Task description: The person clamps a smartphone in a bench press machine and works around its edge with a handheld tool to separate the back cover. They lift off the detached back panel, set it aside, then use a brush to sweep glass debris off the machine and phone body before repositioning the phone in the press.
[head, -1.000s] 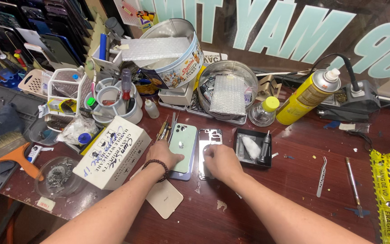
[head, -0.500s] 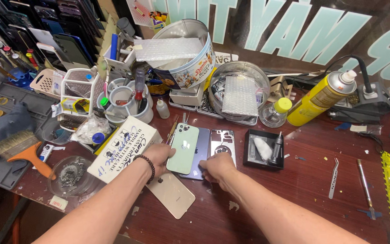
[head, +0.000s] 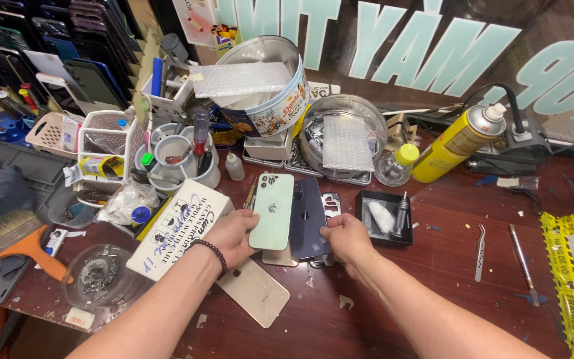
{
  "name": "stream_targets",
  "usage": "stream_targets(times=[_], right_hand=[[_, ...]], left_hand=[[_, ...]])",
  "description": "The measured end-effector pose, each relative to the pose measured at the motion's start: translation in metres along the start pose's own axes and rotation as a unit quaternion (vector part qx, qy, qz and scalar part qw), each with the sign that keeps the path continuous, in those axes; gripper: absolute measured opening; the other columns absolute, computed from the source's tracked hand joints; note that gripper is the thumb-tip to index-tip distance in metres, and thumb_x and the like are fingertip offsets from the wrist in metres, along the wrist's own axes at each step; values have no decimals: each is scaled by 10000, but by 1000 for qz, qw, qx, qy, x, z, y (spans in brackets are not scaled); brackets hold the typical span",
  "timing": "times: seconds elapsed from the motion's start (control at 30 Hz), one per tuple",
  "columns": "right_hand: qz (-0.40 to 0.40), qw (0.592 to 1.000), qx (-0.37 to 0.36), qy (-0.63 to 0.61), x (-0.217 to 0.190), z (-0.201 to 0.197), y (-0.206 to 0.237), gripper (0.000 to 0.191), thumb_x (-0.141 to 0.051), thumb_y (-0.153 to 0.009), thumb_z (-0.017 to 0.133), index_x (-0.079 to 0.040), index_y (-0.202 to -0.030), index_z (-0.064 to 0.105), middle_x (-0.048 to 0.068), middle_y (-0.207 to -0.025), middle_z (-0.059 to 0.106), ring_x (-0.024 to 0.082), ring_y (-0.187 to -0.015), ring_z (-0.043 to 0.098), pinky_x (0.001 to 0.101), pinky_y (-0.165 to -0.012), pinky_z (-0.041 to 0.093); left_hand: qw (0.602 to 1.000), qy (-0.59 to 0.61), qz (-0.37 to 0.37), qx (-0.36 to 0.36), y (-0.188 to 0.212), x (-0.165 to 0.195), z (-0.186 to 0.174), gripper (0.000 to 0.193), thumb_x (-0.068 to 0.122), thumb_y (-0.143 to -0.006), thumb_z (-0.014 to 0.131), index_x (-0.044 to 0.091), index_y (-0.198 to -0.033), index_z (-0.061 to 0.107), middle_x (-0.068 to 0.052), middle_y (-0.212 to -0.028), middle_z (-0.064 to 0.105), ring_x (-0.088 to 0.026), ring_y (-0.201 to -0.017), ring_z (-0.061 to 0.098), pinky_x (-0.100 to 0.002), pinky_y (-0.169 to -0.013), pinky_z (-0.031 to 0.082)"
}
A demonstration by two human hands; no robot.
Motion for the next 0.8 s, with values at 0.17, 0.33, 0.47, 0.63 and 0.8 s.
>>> stream_targets(times=[0.17, 0.33, 0.47, 0.63, 0.8], right_hand=[[10, 1000, 15, -15, 13, 3, -3, 183, -99, -939, 685, -46, -1097, 610, 54, -804, 622, 142, -592, 476, 304, -465, 359], [5, 1000, 20, -6, 21, 19, -2, 188, -105, -932, 698, -40, -1097, 633, 45, -845, 632, 124, -627, 517, 290, -480, 395], [3, 999, 28, -30, 24, 22, -5, 213, -96, -924, 697, -28, -1117, 637, 52, -882, 651, 132, -645, 532, 295, -485, 401], [-6, 999, 53, -5, 26, 21, -7, 215, -107, -920, 709, -27, -1111, 651, 52, -924, 676, 135, -743, 588, 300, -603, 456], [-81, 987, 139, 13, 4, 6, 11, 193, -96, -914, 695, -19, -1080, 636, 72, -939, 700, 151, -825, 649, 321, -742, 534]], left_hand=[[999, -38, 18, 8, -5, 10, -3, 279, 124, -1027, 491, 47, -1295, 496, -153, -1267, 644, -268, -1124, 681, -477, -981, 564], [998, -53, 33, 18, -14, 6, -7, 267, 100, -1022, 502, 56, -1285, 508, -135, -1245, 643, -266, -1119, 676, -490, -955, 564], [997, -52, 32, 39, -14, 2, -6, 258, 103, -1026, 504, 51, -1279, 503, -145, -1247, 637, -281, -1111, 670, -512, -934, 567], [997, -51, 28, 48, -16, 1, -7, 185, 107, -1005, 511, 66, -1180, 551, -130, -1169, 660, -273, -1071, 677, -505, -920, 567], [956, -173, 153, 180, -16, 8, -22, 185, 25, -880, 521, 1, -968, 682, -111, -979, 727, -251, -959, 712, -389, -835, 537]])
Point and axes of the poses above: each hand's wrist, its own y-axis away from the middle knuckle, its own z-axis out of the palm, x = y × z, the point moved 8 cm from there along -y, towards the middle knuckle
